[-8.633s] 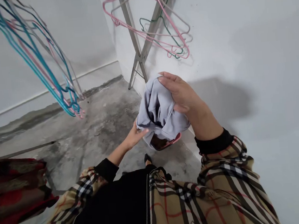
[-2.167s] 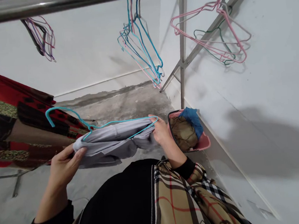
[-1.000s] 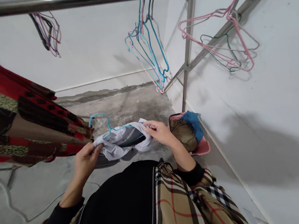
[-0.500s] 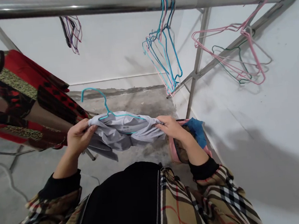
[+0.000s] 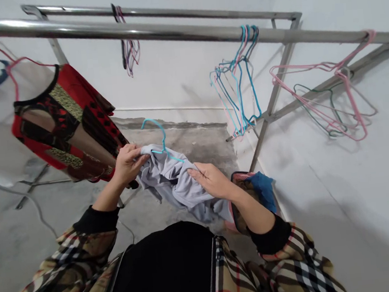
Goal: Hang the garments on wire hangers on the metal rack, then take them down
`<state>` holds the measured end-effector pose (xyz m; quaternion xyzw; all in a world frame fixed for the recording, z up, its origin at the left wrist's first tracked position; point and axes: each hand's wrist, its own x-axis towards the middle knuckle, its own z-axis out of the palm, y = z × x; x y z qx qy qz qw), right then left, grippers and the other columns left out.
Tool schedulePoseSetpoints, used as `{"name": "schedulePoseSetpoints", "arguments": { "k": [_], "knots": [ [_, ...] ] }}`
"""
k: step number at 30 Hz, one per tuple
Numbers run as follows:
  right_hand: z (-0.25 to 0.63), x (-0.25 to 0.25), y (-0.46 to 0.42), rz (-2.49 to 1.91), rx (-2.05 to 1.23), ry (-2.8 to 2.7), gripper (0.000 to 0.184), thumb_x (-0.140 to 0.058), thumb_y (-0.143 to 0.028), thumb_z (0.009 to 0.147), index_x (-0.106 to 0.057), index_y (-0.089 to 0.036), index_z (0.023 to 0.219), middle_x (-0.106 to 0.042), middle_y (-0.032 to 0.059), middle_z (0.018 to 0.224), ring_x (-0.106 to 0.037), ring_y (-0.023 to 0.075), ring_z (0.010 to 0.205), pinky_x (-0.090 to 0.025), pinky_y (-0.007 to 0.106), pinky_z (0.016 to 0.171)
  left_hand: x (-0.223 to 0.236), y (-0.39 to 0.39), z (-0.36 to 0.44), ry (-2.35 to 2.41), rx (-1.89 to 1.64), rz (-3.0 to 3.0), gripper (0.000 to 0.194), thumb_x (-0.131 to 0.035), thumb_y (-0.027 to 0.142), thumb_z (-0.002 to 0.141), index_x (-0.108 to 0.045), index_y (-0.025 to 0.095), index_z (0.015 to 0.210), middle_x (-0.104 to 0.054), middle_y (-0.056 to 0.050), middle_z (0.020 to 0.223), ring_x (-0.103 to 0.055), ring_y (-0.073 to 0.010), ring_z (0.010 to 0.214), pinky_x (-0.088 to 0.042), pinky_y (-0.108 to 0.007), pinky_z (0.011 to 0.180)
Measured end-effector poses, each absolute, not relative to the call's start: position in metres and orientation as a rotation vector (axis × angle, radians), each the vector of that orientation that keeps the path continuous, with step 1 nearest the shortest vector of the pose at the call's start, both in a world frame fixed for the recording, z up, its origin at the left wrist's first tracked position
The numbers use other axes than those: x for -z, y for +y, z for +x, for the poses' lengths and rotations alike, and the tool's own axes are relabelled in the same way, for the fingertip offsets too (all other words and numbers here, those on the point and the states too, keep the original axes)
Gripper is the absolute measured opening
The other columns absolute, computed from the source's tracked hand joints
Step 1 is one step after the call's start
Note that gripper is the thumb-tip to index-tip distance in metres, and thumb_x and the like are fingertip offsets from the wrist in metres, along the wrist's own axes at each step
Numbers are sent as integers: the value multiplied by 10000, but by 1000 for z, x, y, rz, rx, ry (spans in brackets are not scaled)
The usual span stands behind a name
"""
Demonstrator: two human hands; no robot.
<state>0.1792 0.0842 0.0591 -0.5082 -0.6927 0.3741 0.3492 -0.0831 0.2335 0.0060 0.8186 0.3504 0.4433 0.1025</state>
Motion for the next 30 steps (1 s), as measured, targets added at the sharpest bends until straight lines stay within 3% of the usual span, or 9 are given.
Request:
{"name": "schedulePoseSetpoints", "arguments": {
  "k": [4, 6, 9, 11, 13, 19, 24, 30],
  "knots": [
    [161, -64, 98, -1318, -971, -1483, 359, -464, -514, 923, -520, -187, 784, -473, -24, 692, -443, 120, 662, -379, 237, 645, -12, 202, -69, 1379, -1690, 2048, 388, -586, 410, 874, -583, 218, 1212, -575, -95, 1101, -540, -224, 1023, -406, -412, 970],
    [148, -64, 112, -1262, -967, -1417, 305, -489, -484, 915, -551, -193, 850, -535, -11, 745, -490, 133, 706, -414, 242, 683, -10, 169, -54, 1128, -1579, 2019, 462, -593, 404, 874, -498, 225, 1289, -563, -97, 1139, -556, -197, 968, -473, -357, 876],
    [123, -63, 135, -1169, -910, -1365, 235, -483, -424, 916, -564, -208, 961, -590, 5, 826, -530, 147, 752, -451, 258, 733, -2, 126, -32, 790, -1132, 2002, 633, -657, 459, 819, -411, 218, 1350, -570, -93, 1083, -576, -172, 842, -526, -292, 707],
    [107, -60, 148, -1145, -861, -1356, 221, -462, -390, 919, -554, -213, 1016, -603, 12, 862, -545, 153, 766, -467, 277, 769, 3, 113, -24, 831, -1094, 1928, 742, -687, 468, 782, -342, 203, 1383, -539, -117, 1141, -561, -158, 788, -528, -284, 631],
    [91, -59, 160, -1150, -827, -1369, 231, -447, -361, 918, -539, -212, 1070, -612, 22, 899, -561, 163, 795, -473, 304, 812, 6, 112, -23, 910, -1138, 1859, 711, -657, 412, 801, -311, 199, 1385, -517, -122, 1163, -552, -151, 781, -529, -280, 607],
    [54, -68, 176, -1078, -727, -1521, 284, -460, -285, 895, -546, -209, 1154, -635, 58, 1051, -581, 195, 1005, -443, 357, 949, -1, 139, -38, 1080, -1408, 1967, 326, -513, 221, 825, -501, 176, 1147, -587, -98, 1026, -593, -197, 876, -530, -342, 754],
    [56, -78, 168, -924, -691, -1651, 453, -519, -306, 896, -467, -237, 1340, -583, 80, 1280, -557, 185, 1164, -460, 338, 946, -36, 176, -82, 1096, -1704, 1848, 290, -474, 207, 868, -546, 176, 1147, -665, -89, 1049, -635, -198, 957, -510, -332, 861],
    [98, -21, 152, -1148, -692, -1574, 265, -509, -279, 876, -640, -212, 1097, -671, 77, 1080, -632, 169, 989, -511, 308, 812, -92, 240, -131, 1148, -1700, 1800, 339, -537, 256, 845, -593, 168, 1168, -679, -69, 1102, -623, -196, 1028, -468, -330, 957]
  ]
}}
